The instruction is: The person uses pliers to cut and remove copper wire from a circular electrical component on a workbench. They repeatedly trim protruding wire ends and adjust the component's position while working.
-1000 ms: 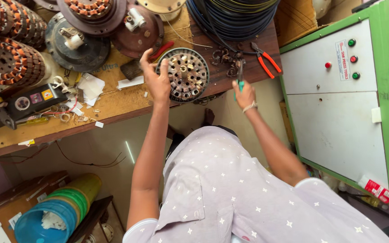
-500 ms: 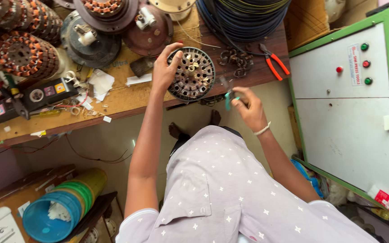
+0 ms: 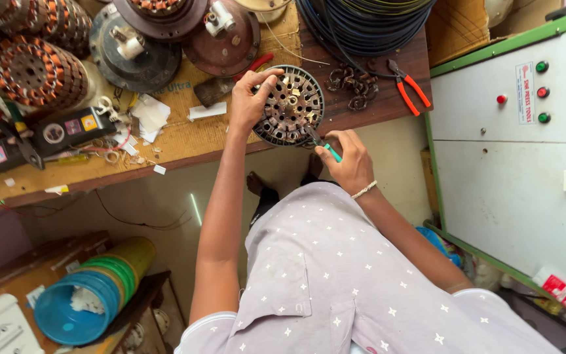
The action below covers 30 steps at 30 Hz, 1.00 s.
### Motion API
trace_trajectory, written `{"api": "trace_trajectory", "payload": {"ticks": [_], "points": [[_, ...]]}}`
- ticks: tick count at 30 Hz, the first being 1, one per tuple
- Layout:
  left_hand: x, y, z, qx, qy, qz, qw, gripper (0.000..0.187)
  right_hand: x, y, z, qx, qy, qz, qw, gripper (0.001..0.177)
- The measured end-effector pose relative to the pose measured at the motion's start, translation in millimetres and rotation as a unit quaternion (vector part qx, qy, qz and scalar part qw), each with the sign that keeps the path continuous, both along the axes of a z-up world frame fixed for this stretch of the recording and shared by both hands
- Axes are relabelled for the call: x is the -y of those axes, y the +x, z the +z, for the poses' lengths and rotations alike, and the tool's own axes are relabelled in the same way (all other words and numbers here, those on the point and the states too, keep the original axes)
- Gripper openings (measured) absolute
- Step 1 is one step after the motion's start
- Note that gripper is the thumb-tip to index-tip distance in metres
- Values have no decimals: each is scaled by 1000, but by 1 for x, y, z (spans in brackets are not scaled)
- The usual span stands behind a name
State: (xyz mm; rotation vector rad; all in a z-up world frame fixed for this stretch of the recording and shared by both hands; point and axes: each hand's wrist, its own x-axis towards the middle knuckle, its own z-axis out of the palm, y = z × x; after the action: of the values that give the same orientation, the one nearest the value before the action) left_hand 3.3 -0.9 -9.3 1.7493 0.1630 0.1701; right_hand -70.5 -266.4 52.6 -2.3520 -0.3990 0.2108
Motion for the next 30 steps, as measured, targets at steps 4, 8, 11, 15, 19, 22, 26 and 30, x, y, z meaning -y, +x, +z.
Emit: {"api": "trace_trajectory", "payload": {"ticks": [4,8,11,15,19,22,26,30], "points": [[1,-4,-11,-26,-2,7,1000,23,14,16,-61,-146,120,128,974,43],[2,1,-9,-1,-17,8,1000,21,23,13,-90,-240,28,84,967,38],[1,-2,-5,53,7,5,999,23,10,4,-103,-158,87,23,983,24],[5,-6,8,-11,-25,21,999,46,-5,12,-118,148,139,70,977,28],[10,-13,27,-39,-43,68,996,58,5,4,-130,120,200,28,972,30],[25,-21,25,-81,-69,173,979,52,37,3,-146,190,120,-35,974,30],[44,-37,1,-75,-14,301,950,30,84,34,-171,177,-69,-140,972,39],[34,-37,-12,-2,12,247,969,30,109,84,-172,17,-24,-144,989,45]]}}
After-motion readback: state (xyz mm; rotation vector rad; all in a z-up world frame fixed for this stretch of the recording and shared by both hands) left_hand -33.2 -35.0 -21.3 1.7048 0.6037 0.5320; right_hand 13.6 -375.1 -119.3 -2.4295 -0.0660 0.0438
